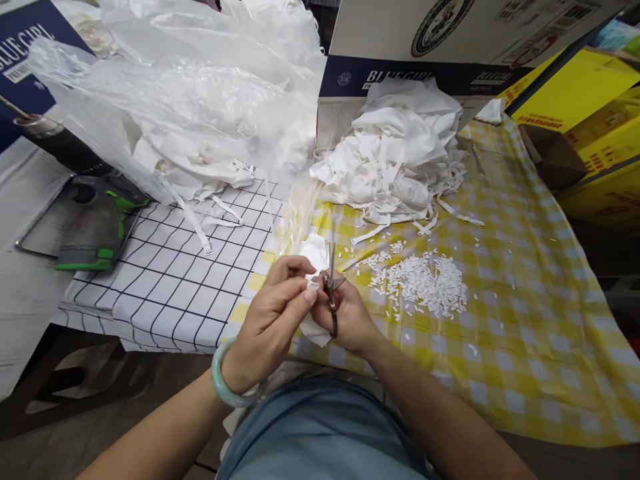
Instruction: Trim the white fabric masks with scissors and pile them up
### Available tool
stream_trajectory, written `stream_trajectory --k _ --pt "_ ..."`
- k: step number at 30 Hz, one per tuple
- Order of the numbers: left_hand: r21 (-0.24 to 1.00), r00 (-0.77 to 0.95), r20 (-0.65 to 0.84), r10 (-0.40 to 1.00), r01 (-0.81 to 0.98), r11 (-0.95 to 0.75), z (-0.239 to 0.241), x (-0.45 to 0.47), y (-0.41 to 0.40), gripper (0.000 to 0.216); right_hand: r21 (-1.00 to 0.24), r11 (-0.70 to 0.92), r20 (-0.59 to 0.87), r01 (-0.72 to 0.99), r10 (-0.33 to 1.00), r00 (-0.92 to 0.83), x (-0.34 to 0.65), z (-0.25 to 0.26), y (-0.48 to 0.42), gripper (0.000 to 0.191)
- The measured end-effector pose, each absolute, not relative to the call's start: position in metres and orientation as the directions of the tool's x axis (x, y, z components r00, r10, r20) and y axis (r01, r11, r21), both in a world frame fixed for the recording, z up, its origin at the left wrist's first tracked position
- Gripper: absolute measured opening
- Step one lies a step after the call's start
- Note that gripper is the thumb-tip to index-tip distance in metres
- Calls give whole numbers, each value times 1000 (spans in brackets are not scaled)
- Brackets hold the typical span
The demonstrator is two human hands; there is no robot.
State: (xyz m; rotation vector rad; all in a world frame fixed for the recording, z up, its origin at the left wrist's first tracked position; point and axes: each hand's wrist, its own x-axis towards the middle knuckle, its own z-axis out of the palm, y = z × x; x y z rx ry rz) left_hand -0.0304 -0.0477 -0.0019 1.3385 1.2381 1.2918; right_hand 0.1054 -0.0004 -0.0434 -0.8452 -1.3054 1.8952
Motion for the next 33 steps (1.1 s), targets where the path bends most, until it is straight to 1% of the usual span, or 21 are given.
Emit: stream_trajectory --k 2,3,4,6,7,9,11,14,17,28,33 --pt "990 10 58 998 -126 -56 -6 -25 -45 26 -956 -268 -149 -117 791 -593 112 -44 -6 37" --pt "976 23 16 1000 -215 -10 -8 -23 -43 27 -970 -235 -145 -70 780 -609 118 -42 -7 36" --pt "964 21 -17 1000 -265 22 -11 -21 -43 28 -984 -177 -138 -1 774 -618 125 -38 -7 35" --pt "966 -5 -46 999 -253 44 -14 -18 -42 29 -982 -2 -116 189 793 -598 142 -30 -4 34" --pt "975 -11 -45 999 -217 42 -15 -17 -42 29 -950 95 -97 296 815 -572 150 -26 -1 34" --pt "988 -2 -34 999 -150 33 -17 -14 -43 30 -846 262 -32 465 844 -535 163 -19 3 37" --pt "991 21 -26 999 -128 28 -18 -11 -44 32 -750 372 31 546 845 -534 170 -15 5 41" --pt "992 44 -8 999 -125 13 -18 -6 -45 31 -671 436 48 600 833 -552 172 -16 5 46" --pt "993 56 5 998 -118 1 -17 -2 -44 32 -635 449 30 629 827 -561 172 -17 3 50" --pt "998 116 54 992 -32 -51 -21 -4 -45 30 -634 463 57 620 827 -560 175 -21 2 52" --pt "998 130 59 990 -3 -60 -20 -2 -44 30 -660 458 70 596 827 -558 175 -24 2 53"
